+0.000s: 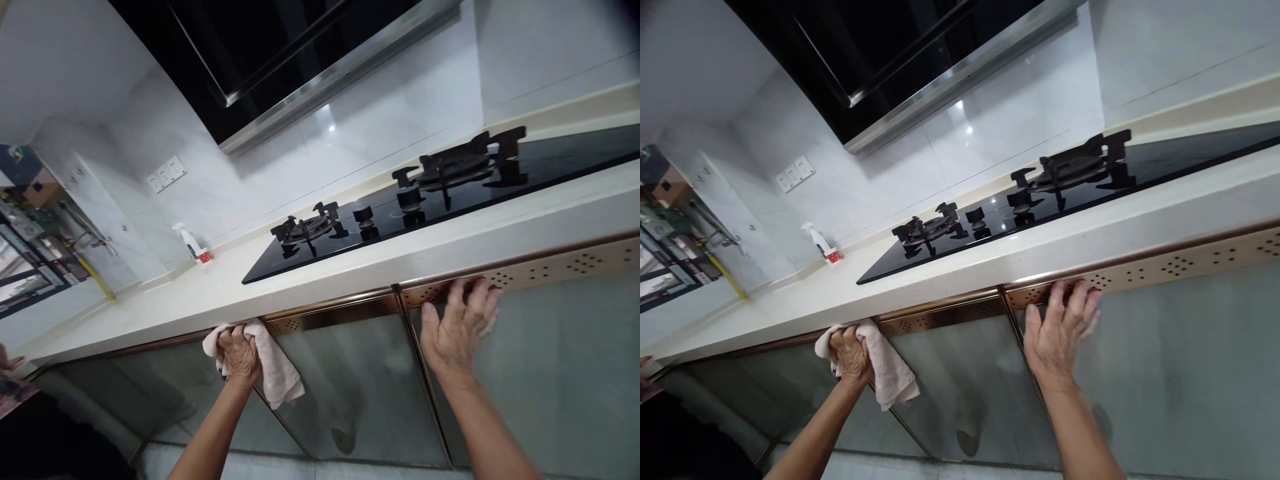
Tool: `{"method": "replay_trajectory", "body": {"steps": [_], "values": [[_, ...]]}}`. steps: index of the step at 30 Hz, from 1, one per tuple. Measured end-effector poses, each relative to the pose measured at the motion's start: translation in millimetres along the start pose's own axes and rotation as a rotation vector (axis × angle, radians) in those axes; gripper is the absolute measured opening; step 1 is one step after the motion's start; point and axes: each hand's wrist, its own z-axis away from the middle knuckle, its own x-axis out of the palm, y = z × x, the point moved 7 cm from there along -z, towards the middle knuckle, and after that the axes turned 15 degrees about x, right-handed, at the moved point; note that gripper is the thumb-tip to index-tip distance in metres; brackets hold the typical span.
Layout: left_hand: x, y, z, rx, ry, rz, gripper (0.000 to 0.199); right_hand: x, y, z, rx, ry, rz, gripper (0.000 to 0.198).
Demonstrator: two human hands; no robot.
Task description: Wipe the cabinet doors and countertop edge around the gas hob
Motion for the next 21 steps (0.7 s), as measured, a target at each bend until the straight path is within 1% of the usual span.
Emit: {"method": "replay_trajectory", "body": {"steps": [2, 4, 6, 9, 11, 14, 17, 19, 21], "values": [[7, 26, -1, 0.017, 0.020, 0.045, 0.036, 1, 1, -1, 0.009, -0.003, 0.007, 0.072], [10, 57, -3, 0.012, 0.070, 0.109, 0.038, 0, 1, -1, 0.011, -0.008, 0.015, 0.071], [12, 85, -4, -0.040, 0.133, 0.174, 0.039, -1, 0, -2, 0.004, -0.016, 0.021, 0.071], [16, 121, -1, -0.124, 0.212, 0.262, 0.040, -3, 0, -2, -0.004, -0.027, 0.028, 0.070], [23, 141, 7, -0.123, 0.257, 0.321, 0.042, -4, 1, -3, -0.002, -0.034, 0.034, 0.070], [35, 174, 32, -0.017, 0.290, 0.354, 0.039, -6, 2, -2, -0.009, -0.045, 0.041, 0.070], [43, 205, 66, 0.156, 0.284, 0.331, 0.024, -7, 1, -1, -0.047, -0.050, 0.036, 0.070], [44, 219, 83, 0.234, 0.243, 0.339, 0.019, -9, -2, 1, -0.076, -0.048, 0.019, 0.069], [40, 224, 88, 0.262, 0.208, 0.370, 0.018, -14, -7, 4, -0.086, -0.031, -0.009, 0.066]]}}
